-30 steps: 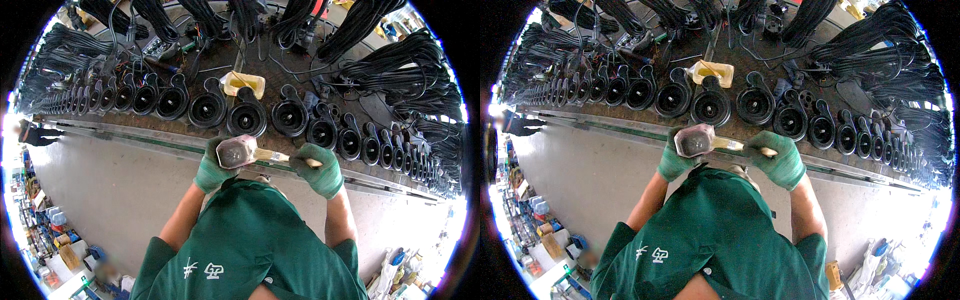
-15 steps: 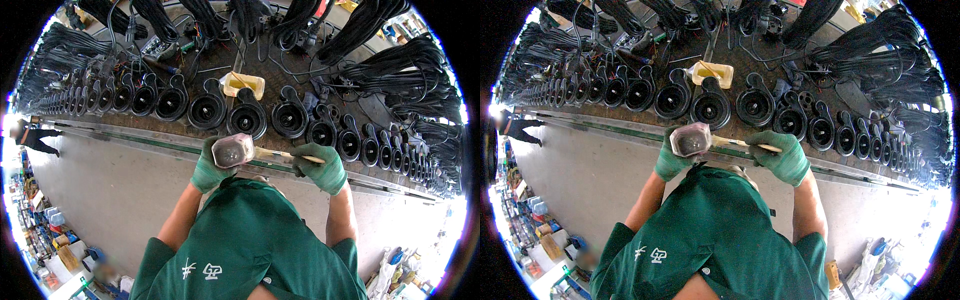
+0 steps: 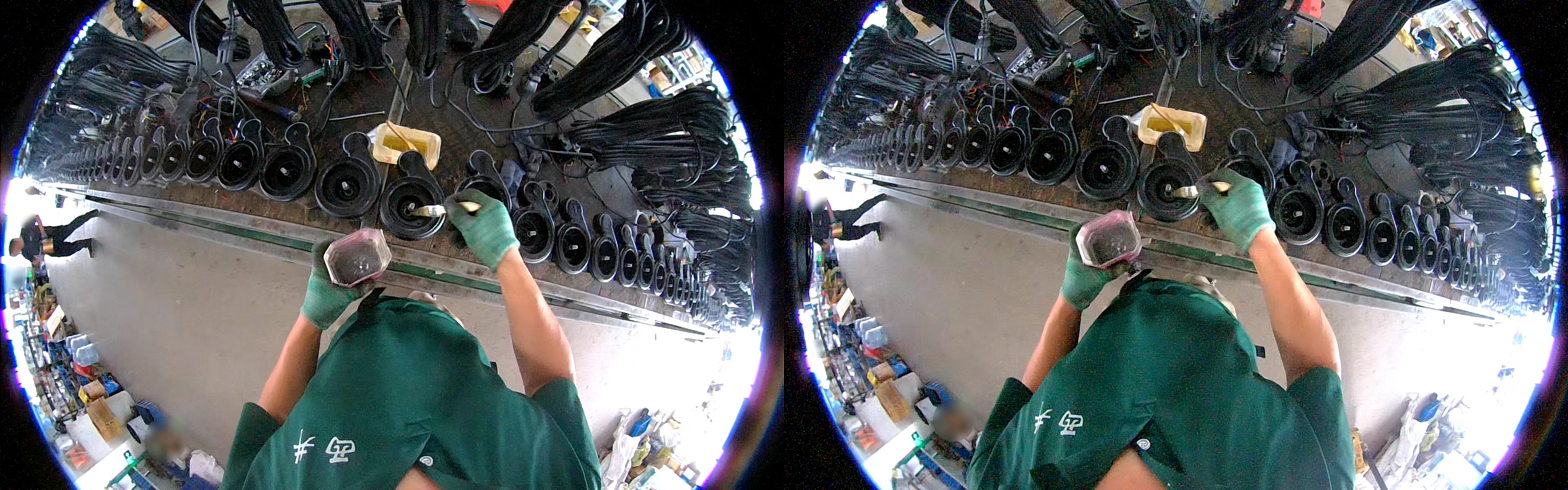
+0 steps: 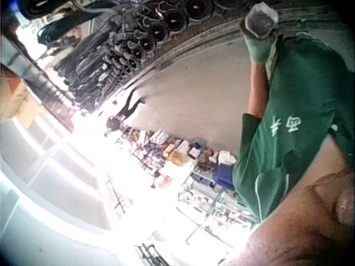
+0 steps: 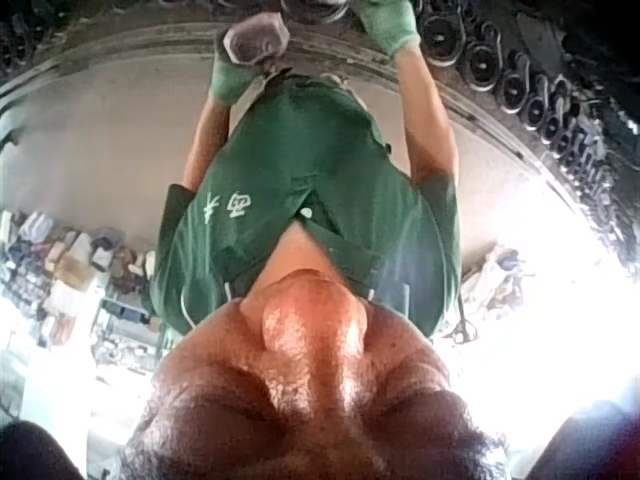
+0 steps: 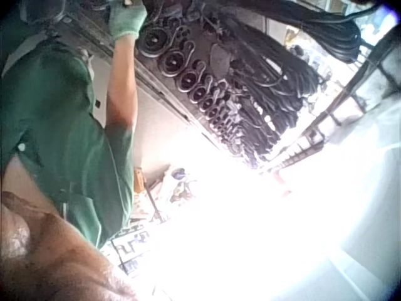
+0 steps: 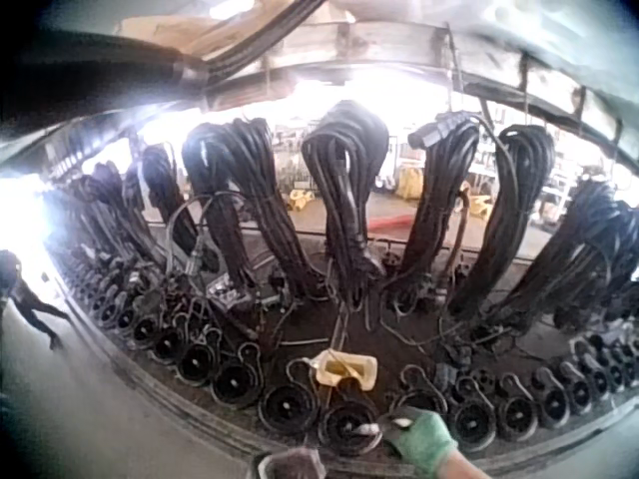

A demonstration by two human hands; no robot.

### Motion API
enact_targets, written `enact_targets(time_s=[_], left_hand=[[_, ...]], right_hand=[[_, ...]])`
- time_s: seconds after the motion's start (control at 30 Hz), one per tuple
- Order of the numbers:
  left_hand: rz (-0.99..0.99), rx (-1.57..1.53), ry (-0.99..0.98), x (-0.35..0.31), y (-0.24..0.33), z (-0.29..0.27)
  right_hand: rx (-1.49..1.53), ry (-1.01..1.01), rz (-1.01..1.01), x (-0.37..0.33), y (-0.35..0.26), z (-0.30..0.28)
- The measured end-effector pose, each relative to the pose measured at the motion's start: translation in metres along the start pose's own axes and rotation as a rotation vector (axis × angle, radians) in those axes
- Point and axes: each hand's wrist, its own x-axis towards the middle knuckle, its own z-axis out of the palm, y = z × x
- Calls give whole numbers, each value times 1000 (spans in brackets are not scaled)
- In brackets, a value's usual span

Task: The person applies a substance from a small container to the center of black circular objects arranged on a table using a brush. The person repeatedly dips the brush into the container and applies the substance to each object in a row.

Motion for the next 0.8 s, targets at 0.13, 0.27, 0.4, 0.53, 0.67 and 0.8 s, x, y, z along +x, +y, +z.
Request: enact_targets(time_s=[0.13,0.27,0.4,0.53,0.67,0.8], left_hand=[[-30,-37,33,-14,-2,-6],[-29,-5,41,-21,-3,-13],[-40,-123,151,-33,2,-9],[-48,-70,153,-38,-3,-16],[-34,-31,140,-33,7,-8],[-33,101,56,-32,4,-8]], right_hand=[[-91,-165,-52,31,1,21],[-174,-302,-98,47,-27,31],[-358,-384,-174,44,-30,32],[-501,-492,-179,34,-43,15],[-504,-357,-224,28,-37,-10],[-160,-62,-240,-4,-30,-65]])
